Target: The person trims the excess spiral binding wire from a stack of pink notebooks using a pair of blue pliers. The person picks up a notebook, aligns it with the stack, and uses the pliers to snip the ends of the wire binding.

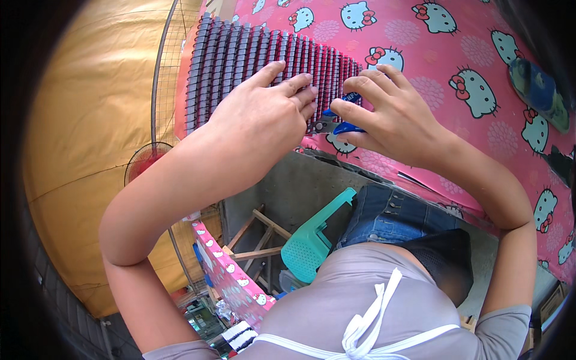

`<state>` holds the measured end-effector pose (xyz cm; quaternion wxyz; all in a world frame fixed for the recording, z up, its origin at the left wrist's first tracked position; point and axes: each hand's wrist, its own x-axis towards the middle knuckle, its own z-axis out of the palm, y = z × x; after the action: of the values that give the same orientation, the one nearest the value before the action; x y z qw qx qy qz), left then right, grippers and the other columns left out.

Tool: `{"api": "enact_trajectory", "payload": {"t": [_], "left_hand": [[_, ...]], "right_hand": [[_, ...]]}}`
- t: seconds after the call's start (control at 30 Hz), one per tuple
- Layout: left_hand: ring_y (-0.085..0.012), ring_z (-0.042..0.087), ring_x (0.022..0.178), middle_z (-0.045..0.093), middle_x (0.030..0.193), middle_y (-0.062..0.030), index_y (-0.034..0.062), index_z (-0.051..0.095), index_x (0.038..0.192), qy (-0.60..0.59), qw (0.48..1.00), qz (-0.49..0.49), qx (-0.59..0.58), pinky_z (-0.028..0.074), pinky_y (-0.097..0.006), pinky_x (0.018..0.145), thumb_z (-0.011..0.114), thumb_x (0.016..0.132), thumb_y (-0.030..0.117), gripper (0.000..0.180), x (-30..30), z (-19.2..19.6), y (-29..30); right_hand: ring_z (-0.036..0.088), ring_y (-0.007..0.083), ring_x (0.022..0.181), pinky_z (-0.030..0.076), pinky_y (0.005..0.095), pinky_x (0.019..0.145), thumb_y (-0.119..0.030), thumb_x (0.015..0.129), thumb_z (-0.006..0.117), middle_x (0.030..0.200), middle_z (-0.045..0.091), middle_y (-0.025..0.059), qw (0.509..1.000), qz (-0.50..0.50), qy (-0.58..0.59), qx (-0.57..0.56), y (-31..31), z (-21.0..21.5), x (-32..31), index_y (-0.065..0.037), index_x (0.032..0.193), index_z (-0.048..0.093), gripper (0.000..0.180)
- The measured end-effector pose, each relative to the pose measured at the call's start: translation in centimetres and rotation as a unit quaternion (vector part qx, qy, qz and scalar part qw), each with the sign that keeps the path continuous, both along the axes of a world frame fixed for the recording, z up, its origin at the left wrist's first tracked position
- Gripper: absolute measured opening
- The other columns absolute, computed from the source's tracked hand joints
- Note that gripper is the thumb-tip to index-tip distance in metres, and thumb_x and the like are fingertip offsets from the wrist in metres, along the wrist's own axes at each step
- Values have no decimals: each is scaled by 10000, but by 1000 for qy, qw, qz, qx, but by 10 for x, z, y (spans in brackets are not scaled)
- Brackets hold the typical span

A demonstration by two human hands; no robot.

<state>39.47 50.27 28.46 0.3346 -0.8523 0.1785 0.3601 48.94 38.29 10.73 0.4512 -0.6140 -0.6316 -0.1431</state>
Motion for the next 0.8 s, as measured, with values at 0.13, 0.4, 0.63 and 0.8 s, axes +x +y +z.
{"api": "enact_trajectory", "payload": {"t": [0.13, 0.4, 0.63, 0.8], "left_hand": [[-185, 367, 1343, 495, 1376, -62, 39, 512, 1309, -4, 1000, -1, -7, 217, -411, 1139, 583, 764, 142, 559, -2, -1, 3], [-184, 388, 1325, 511, 1360, -42, 61, 542, 1286, -17, 999, 4, -47, 225, -412, 1134, 583, 762, 130, 530, 0, -5, 5], [-191, 402, 1313, 517, 1352, -46, 59, 541, 1285, -3, 999, 16, -35, 221, -419, 1133, 577, 759, 104, 529, 2, -3, 2], [-206, 403, 1311, 523, 1344, -59, 54, 545, 1279, 24, 999, 35, -25, 212, -422, 1135, 593, 739, 98, 543, 6, 1, -4]], "right_hand": [[610, 249, 832, 477, 399, 721, -339, 724, 736, 849, 608, 85, 988, 102, 107, -40, 7, 0, 4, -110, 921, 623, 322], [591, 228, 645, 471, 356, 583, -386, 767, 723, 723, 589, 123, 850, 217, 371, -305, 8, 18, 23, -14, 826, 636, 387], [580, 269, 836, 463, 369, 718, -296, 707, 750, 891, 586, 101, 994, 78, 70, -7, -2, -1, 11, -56, 962, 594, 383], [575, 157, 600, 457, 314, 544, -341, 766, 741, 728, 616, 89, 809, 250, 429, -315, 8, 5, 21, -18, 880, 664, 350]]}}
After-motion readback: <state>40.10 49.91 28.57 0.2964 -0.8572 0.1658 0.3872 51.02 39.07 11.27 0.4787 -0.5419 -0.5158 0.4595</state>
